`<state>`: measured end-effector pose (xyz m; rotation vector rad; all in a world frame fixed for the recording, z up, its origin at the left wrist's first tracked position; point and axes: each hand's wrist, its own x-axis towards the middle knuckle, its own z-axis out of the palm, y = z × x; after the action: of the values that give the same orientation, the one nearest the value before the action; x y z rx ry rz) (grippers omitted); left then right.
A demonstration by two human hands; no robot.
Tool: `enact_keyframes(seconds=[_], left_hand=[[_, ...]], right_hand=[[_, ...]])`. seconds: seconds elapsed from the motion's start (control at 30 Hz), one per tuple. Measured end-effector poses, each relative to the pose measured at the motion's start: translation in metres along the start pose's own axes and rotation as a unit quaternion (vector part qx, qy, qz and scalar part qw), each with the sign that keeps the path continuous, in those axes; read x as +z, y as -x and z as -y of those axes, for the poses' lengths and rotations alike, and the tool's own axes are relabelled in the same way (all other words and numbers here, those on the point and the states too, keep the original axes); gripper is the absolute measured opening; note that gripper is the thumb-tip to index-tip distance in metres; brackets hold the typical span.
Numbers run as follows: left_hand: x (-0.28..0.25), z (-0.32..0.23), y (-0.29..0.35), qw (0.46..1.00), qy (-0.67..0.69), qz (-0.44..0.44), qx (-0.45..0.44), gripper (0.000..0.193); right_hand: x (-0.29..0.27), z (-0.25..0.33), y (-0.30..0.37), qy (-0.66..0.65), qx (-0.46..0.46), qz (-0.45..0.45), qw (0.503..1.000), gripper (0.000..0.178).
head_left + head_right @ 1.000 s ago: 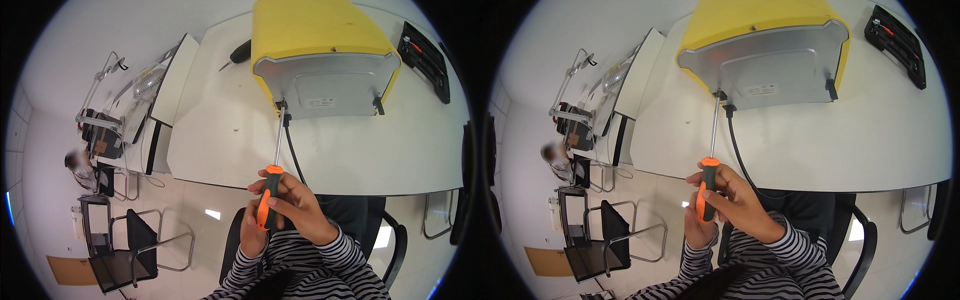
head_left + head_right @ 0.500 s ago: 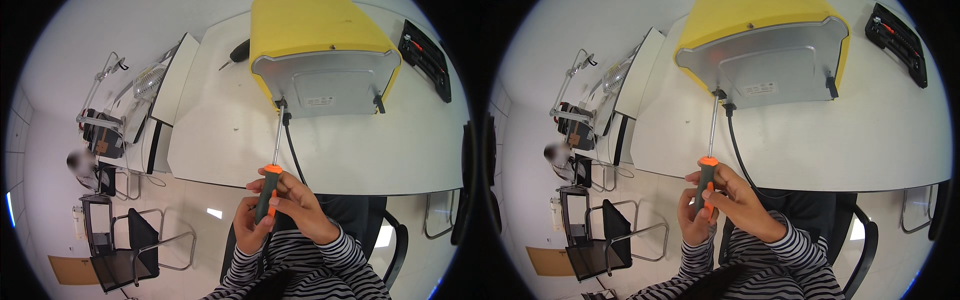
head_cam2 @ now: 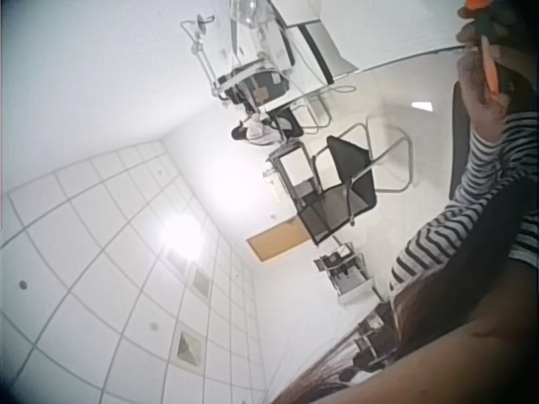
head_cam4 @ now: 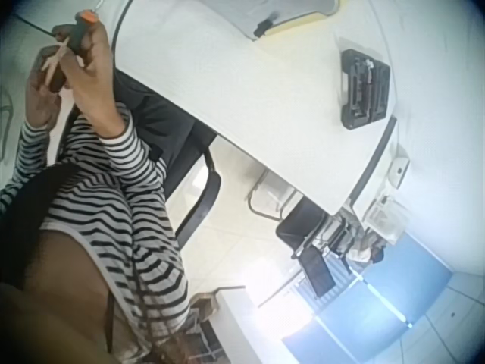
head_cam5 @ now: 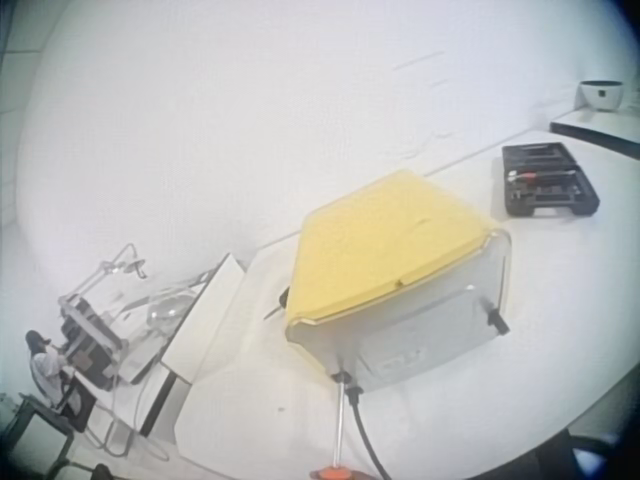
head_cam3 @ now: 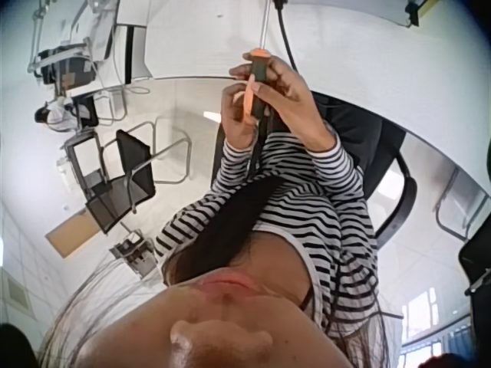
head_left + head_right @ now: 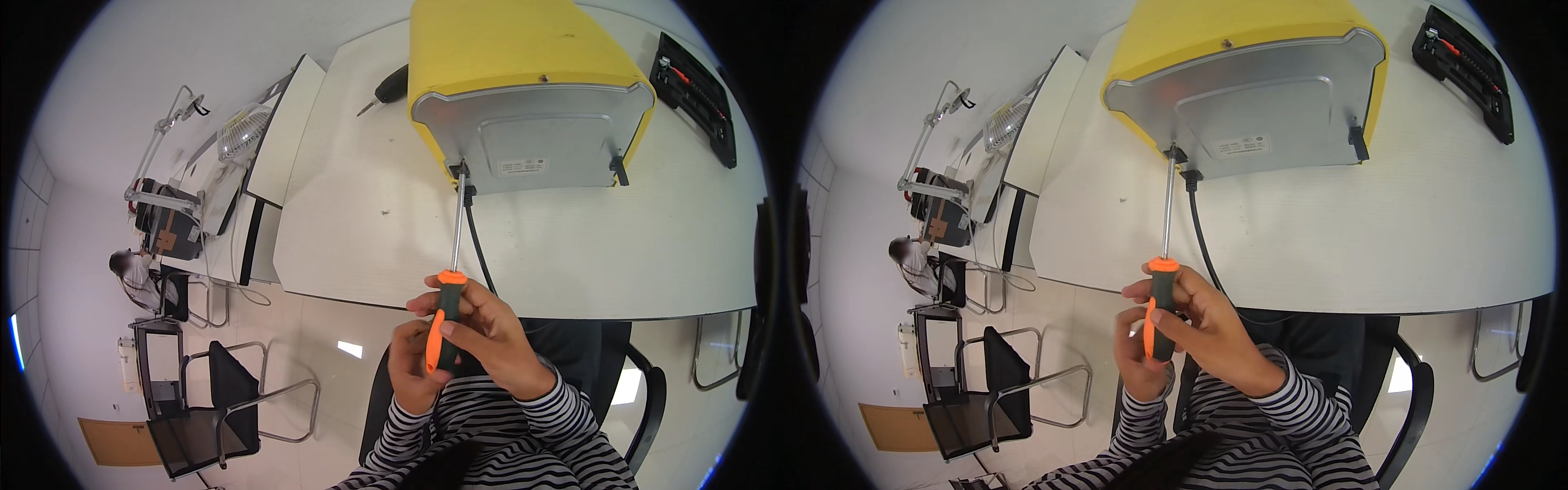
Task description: The person uses a screwdriver to tighten screws on the back panel of a yellow electronic device placed on a white table. The person repeatedly picks up screws and secures them into the device's casing.
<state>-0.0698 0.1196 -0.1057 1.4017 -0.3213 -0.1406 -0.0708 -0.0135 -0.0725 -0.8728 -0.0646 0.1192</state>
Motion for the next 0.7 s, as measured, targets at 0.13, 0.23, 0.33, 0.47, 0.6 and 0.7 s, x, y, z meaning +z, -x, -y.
enact_keyframes(seconds=[0.13,0.23,0.33,0.47,0.6,0.7], left_hand=[[-0.003,0.006,0.005,0.925,0.291,0.130,-0.206,0.062],[-0.005,0.011,0.006,0.913,0.319,0.168,-0.191,0.056],[0.000,0.001,0.000,0.937,0.271,0.130,-0.177,0.048],[0.004,-0.007,0.002,0.987,0.083,0.030,-0.134,0.041],[0.006,-0.009,0.006,0.983,-0.177,-0.043,-0.016,0.038],[0.010,-0.005,0.008,0.927,-0.355,-0.073,0.099,0.046]], right_hand=[[-0.004,-0.002,0.001,-0.001,-0.019,-0.005,1.000,0.042],[-0.004,-0.002,0.002,0.006,-0.037,0.003,0.999,0.042],[-0.004,-0.002,0.001,0.025,-0.031,0.003,0.999,0.042],[-0.002,0.002,0.002,0.012,0.025,-0.011,1.000,0.043],[-0.003,-0.005,-0.001,0.008,-0.017,0.003,1.000,0.044],[-0.004,-0.005,0.000,0.010,-0.016,0.004,1.000,0.043]])
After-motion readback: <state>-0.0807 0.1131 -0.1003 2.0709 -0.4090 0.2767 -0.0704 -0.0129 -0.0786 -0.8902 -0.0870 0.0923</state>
